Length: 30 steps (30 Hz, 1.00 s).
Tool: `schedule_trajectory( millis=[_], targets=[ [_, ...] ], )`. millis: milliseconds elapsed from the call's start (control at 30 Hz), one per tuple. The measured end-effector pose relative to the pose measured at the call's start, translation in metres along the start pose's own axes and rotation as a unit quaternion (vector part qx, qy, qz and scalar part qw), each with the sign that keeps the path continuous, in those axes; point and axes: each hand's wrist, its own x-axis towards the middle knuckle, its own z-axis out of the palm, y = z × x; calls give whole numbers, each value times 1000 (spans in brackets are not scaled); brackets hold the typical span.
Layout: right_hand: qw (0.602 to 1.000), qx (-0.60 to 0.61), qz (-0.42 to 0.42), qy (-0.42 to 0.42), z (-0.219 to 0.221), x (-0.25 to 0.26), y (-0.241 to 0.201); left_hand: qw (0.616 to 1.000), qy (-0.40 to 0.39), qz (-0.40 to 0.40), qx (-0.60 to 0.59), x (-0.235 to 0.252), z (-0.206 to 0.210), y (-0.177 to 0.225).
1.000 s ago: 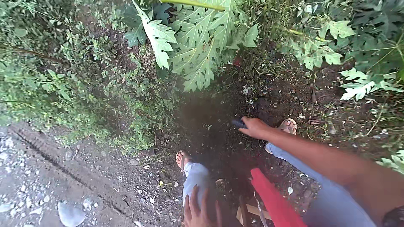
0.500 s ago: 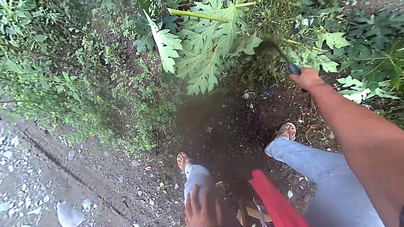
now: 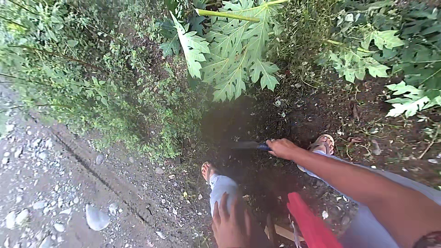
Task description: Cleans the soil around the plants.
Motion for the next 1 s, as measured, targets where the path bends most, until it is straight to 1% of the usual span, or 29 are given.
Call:
schedule_trajectory(
  millis=[33, 100, 167, 233, 267, 300, 333, 400, 433, 467, 533, 633, 700, 767, 800, 867, 900, 967, 1000],
  targets=[
    [1000, 1, -7, -2, 3, 11, -4, 1000, -1, 1, -4, 0, 0, 0],
    [1000, 21, 9, 13, -2, 25, 6, 1000, 3, 5, -9, -1, 1, -3],
    [997, 35, 55, 48, -15, 29, 36, 1000, 7, 6, -14, -2, 1, -7],
    [984, 64, 135, 93, -27, 20, 73, 1000, 13, 6, -19, -3, 1, -9],
    [969, 96, 189, 126, -32, 13, 90, 1000, 17, 5, -19, -4, 2, -10],
    [945, 138, 245, 167, -39, 3, 103, 1000, 17, 4, -20, -4, 1, -10],
    [912, 188, 297, 209, -47, -7, 111, 1000, 17, 3, -22, -4, 1, -9],
    [847, 271, 363, 277, -61, -24, 119, 999, 22, 2, -25, -3, 0, -9],
    [819, 312, 375, 302, -61, -32, 121, 999, 28, 1, -24, -4, 0, -9],
    [800, 340, 375, 322, -55, -40, 119, 999, 29, -1, -23, -6, 0, -9],
    [785, 381, 346, 346, -27, -50, 110, 999, 22, -4, -24, -4, 0, -8],
    [793, 439, 281, 315, 32, -58, 74, 1000, -2, -4, -28, 1, -1, -8],
    [806, 455, 260, 277, 67, -61, 45, 999, -13, -4, -32, 3, -2, -10],
    [825, 458, 241, 228, 89, -66, 31, 999, -15, 1, -39, 4, -3, -13],
    [839, 454, 227, 197, 95, -70, 33, 999, -10, 7, -42, 4, -3, -14],
    [866, 439, 202, 127, 89, -80, 53, 999, -10, 10, -46, 3, -3, -18],
    [879, 424, 196, 93, 73, -86, 68, 999, -9, 9, -48, 3, -3, -19],
    [903, 374, 206, 42, 26, -103, 109, 999, -5, 11, -49, 2, -3, -20],
    [909, 353, 218, 37, 0, -112, 133, 999, -1, 12, -51, 1, -3, -20]
  ],
)
